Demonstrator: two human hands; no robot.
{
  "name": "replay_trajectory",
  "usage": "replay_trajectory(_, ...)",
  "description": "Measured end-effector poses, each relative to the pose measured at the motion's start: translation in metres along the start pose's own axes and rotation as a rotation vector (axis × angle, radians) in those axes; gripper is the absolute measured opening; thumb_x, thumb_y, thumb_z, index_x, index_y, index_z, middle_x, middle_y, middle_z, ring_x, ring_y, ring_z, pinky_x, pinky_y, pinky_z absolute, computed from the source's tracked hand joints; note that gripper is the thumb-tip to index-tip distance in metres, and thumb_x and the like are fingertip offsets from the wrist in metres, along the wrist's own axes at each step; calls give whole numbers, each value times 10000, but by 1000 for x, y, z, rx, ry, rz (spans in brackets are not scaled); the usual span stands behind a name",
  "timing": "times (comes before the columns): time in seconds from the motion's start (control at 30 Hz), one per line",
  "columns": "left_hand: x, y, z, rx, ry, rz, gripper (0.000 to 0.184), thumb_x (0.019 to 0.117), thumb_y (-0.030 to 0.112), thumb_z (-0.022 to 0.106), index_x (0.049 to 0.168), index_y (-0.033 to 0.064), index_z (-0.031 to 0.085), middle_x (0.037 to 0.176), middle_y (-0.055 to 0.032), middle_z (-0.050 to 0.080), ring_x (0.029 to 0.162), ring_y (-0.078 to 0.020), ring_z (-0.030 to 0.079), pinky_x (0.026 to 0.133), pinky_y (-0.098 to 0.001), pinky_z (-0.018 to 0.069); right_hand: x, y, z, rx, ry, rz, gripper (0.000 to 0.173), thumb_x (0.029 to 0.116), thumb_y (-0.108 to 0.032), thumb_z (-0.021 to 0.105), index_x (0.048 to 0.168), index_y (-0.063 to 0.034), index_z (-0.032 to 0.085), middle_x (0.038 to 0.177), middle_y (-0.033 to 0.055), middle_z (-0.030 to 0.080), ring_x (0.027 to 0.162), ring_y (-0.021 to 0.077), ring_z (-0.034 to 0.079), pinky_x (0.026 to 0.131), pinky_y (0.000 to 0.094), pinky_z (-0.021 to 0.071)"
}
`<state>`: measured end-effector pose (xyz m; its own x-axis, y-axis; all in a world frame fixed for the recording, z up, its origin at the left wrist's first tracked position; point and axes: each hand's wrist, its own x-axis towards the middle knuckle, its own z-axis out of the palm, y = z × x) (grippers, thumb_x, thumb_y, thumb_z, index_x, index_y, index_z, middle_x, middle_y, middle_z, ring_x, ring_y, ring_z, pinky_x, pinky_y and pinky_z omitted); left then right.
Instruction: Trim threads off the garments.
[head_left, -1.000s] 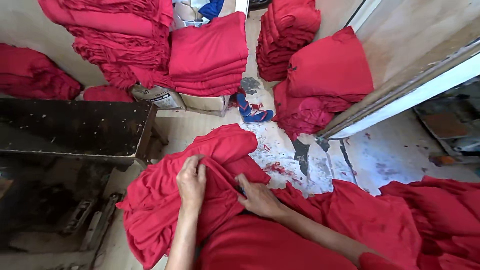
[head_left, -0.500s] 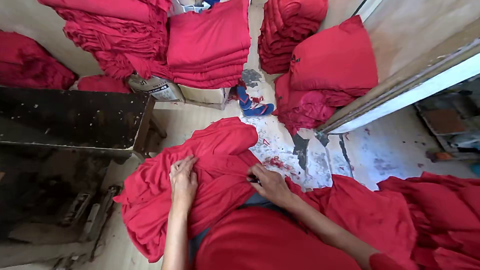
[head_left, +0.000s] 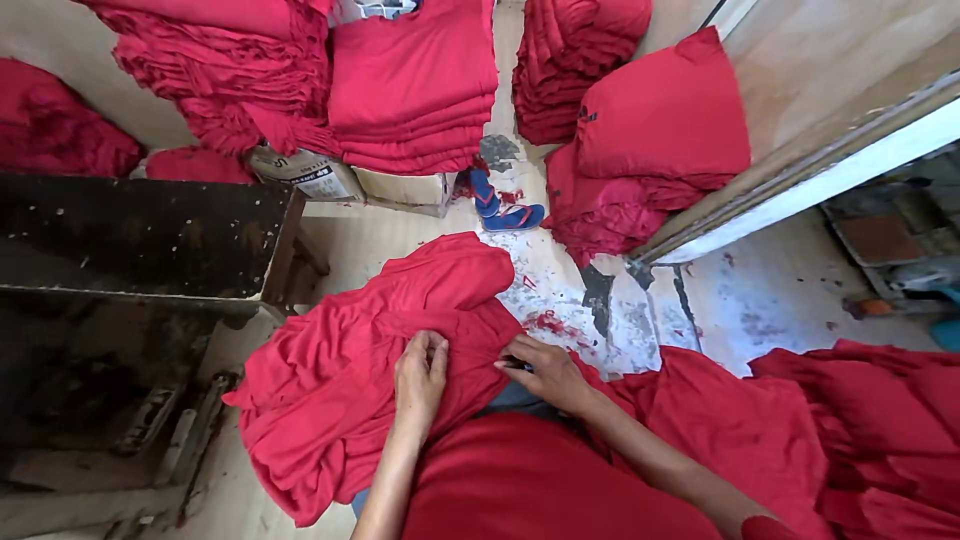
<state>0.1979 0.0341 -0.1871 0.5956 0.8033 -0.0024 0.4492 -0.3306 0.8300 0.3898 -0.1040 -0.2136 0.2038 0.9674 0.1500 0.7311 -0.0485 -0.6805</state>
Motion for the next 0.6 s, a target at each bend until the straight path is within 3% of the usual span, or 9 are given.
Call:
replay_trajectory(0.1,5,5,4,-11,112,101,198,1008,125,573,1035,-32,689,893,-110,691,749,-156,666,712,-312,571,12,-13,0,239,147,143,236,1003,-201,623,1026,22,698,890,103,689,789,136,654,744,303,555)
replay_trajectory(0.17,11,10,10,31,62,176,210,998,131,598,1066,-37,704,960,-144,705,819,-200,684,776,-342,573,24,-21,3,424,188,182,215,1011,-181,597,1048,19,665,849,42,645,747,54,599,708,229,517)
replay_trajectory(0.23,19,9,15,141,-85,175,290,990,175,627,1175,-36,699,1102,-204,691,976,-296,687,910,-423,557,35,-27,7,561,108,176,249,1038,-179,535,1124,35,629,874,28,640,741,44,590,699,227,514)
replay_trajectory(0.3,26,2,20,200,-160,123,234,983,140,622,1095,-36,727,1108,-218,690,1051,-336,680,968,-456,535,42,-26,15,609,-44,180,340,1083,-197,389,1241,60,545,907,43,635,697,49,553,642,226,471)
replay_trajectory(0.37,31,-3,14,72,-137,16,207,991,109,599,1036,-38,737,1035,-170,723,981,-256,704,929,-408,549,42,-18,25,640,-122,224,367,1108,-217,307,1271,55,491,916,35,630,656,35,517,605,212,436)
replay_trajectory(0.43,35,-11,7,-235,-70,-127,170,998,104,610,1006,-21,725,893,-69,730,793,-116,704,780,-287,593,42,-14,28,665,-129,253,337,1111,-229,309,1243,29,481,892,14,613,641,22,500,595,199,420)
replay_trajectory(0.5,37,-21,4,-562,-1,-212,128,989,44,611,985,-37,710,826,-48,719,715,-95,686,697,-259,592,43,-14,27,657,-142,255,321,1103,-228,344,1227,31,488,885,21,605,655,31,506,605,208,425)
replay_trajectory(0.6,36,-25,5,-724,42,-261,114,981,20,616,982,-33,717,830,-37,716,689,-68,647,643,-221,548,46,-20,25,580,-179,261,309,1085,-235,431,1215,32,519,862,35,599,704,67,544,662,248,467)
